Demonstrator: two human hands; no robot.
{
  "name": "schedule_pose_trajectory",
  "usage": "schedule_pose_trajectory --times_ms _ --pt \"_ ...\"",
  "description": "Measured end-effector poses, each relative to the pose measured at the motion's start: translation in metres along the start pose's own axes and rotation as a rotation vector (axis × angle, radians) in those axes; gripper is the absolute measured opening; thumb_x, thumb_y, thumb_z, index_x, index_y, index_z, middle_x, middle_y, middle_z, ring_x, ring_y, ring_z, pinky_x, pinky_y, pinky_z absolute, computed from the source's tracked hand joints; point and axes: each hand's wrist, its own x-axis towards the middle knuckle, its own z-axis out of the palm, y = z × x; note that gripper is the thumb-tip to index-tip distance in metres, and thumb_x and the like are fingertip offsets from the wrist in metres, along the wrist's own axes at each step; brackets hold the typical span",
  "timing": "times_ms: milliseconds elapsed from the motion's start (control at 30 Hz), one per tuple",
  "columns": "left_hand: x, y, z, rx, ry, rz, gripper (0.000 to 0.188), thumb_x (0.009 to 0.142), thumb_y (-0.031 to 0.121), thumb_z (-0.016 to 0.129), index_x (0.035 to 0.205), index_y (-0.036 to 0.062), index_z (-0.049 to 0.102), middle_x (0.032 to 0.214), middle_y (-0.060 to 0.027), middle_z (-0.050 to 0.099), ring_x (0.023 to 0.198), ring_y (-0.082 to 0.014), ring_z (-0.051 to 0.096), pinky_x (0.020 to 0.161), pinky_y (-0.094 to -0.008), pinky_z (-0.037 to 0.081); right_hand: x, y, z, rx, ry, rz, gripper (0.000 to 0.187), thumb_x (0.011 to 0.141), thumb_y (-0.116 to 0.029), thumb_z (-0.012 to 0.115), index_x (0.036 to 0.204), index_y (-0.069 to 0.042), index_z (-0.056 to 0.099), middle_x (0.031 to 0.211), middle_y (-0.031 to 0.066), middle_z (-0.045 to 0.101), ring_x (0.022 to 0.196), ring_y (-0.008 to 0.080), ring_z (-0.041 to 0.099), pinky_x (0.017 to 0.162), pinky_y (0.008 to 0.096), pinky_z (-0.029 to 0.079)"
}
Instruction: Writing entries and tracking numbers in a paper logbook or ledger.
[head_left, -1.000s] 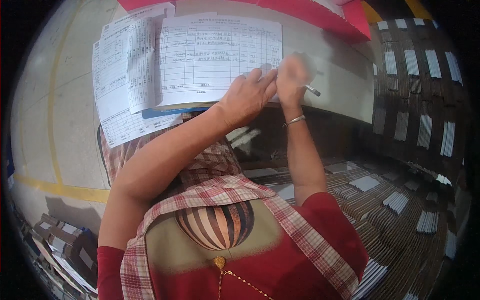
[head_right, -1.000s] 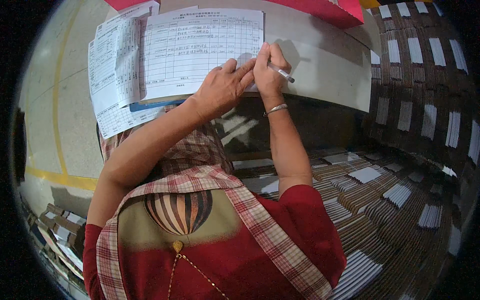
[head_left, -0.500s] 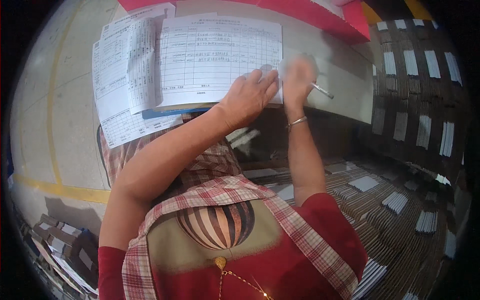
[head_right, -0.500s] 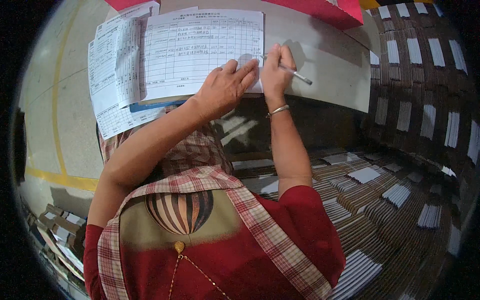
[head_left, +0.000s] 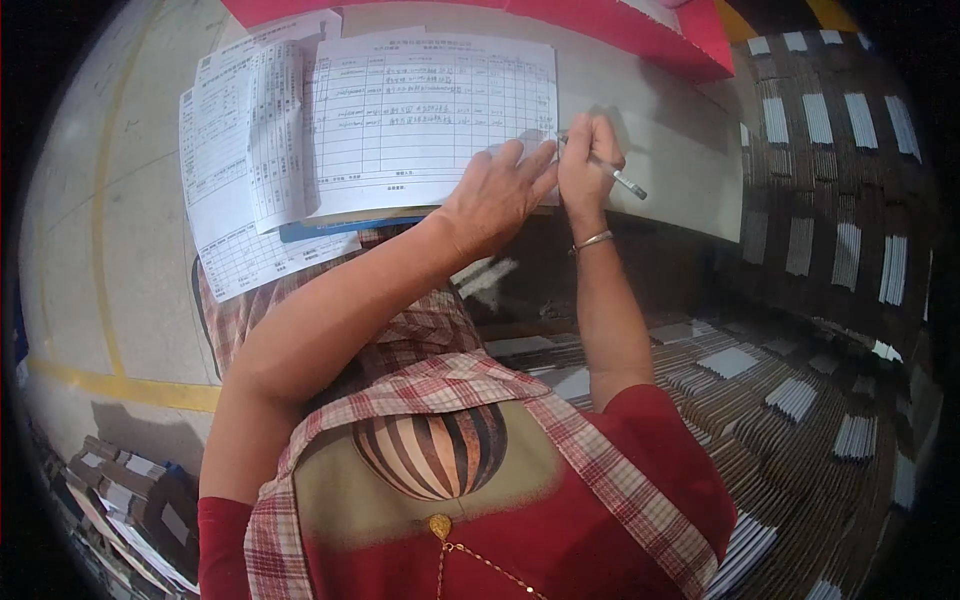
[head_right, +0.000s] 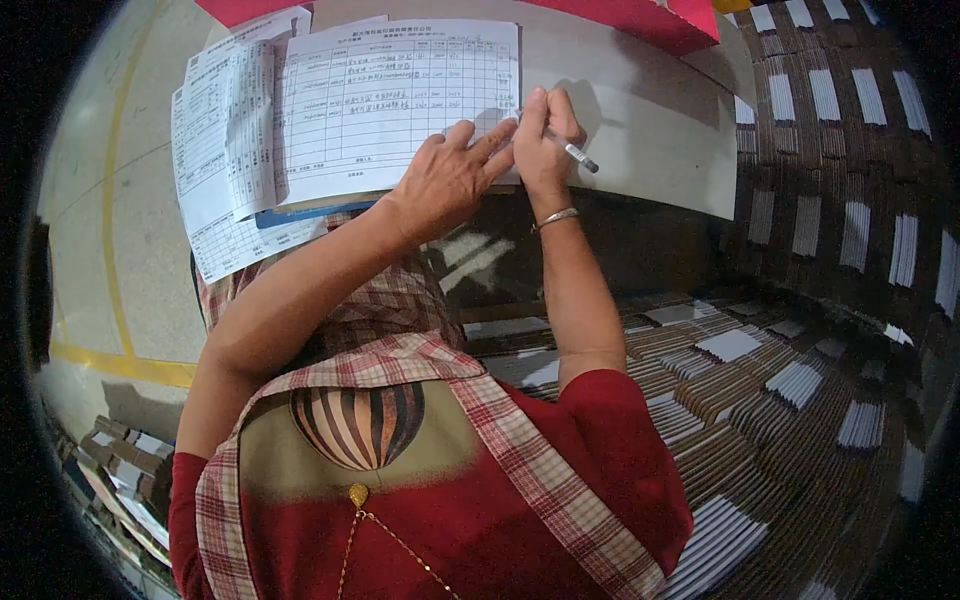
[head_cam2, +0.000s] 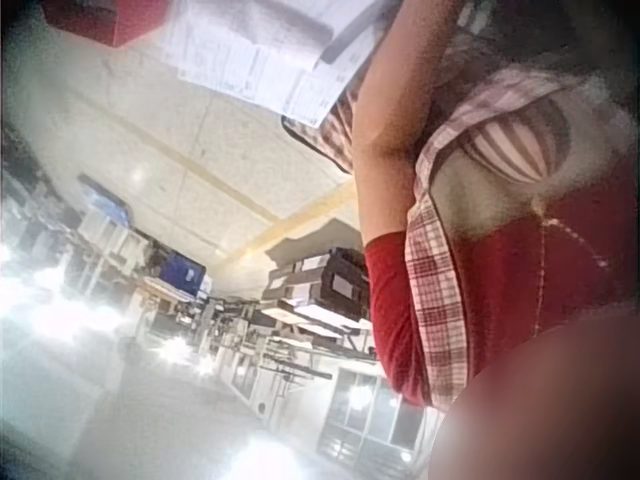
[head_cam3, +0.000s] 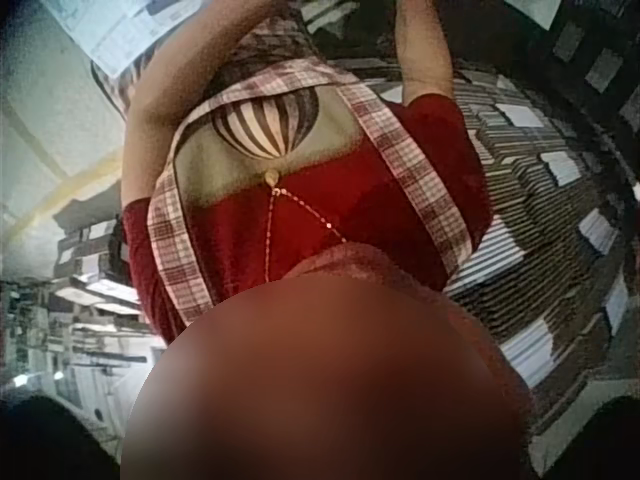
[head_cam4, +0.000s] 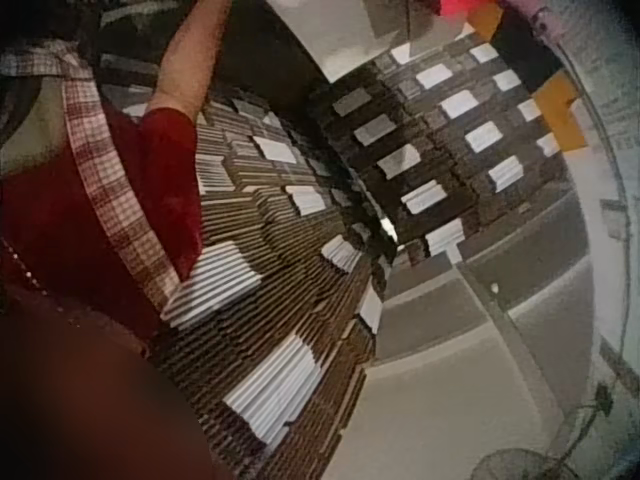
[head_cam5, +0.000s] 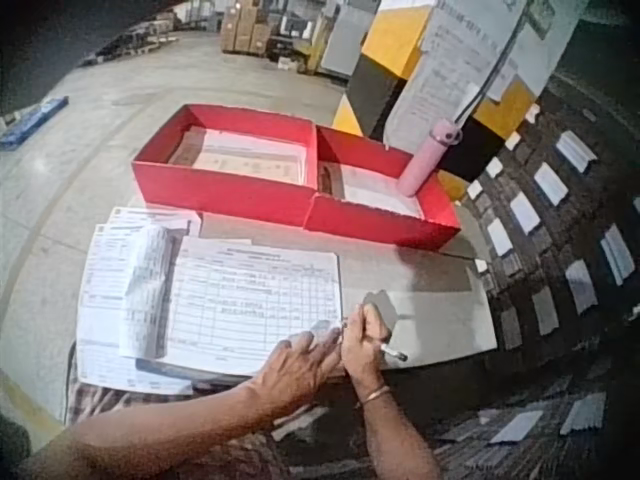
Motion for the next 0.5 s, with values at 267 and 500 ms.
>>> schedule_pose_trajectory --times_ms 267,500 --pt "0.0007 -0.0014 -0.0017 -0.003 -0.007 0.011 0.064 0.077 0.007 0.061 0.139 0.0069 0.044 0.148 -0.0044 0.042 0.102 -0.0244 0.052 0.073 -0.0340 0.050 0.0011 -0.0023 -0.0010 0.009 -0.034 -0.028 0.031 0.098 -0.019 0.053 0.073 -0.002 0.045 0.061 0.0152 0.049 0.053 0.0291 0.049 0.054 0.0401 0.042" --pt "0.0002 -0.0010 0.0013 0.014 0.020 0.008 0.067 0.075 0.006 0.063 0.139 0.0062 0.044 0.148 -0.0041 0.042 0.102 -0.0244 0.052 0.073 -0.0341 0.051 0.0001 -0.0021 -0.0008 0.007 -0.024 -0.007 0.031 0.098 -0.019 0.053 0.073 -0.002 0.045 0.060 0.0143 0.049 0.052 0.0280 0.049 0.053 0.0396 0.041"
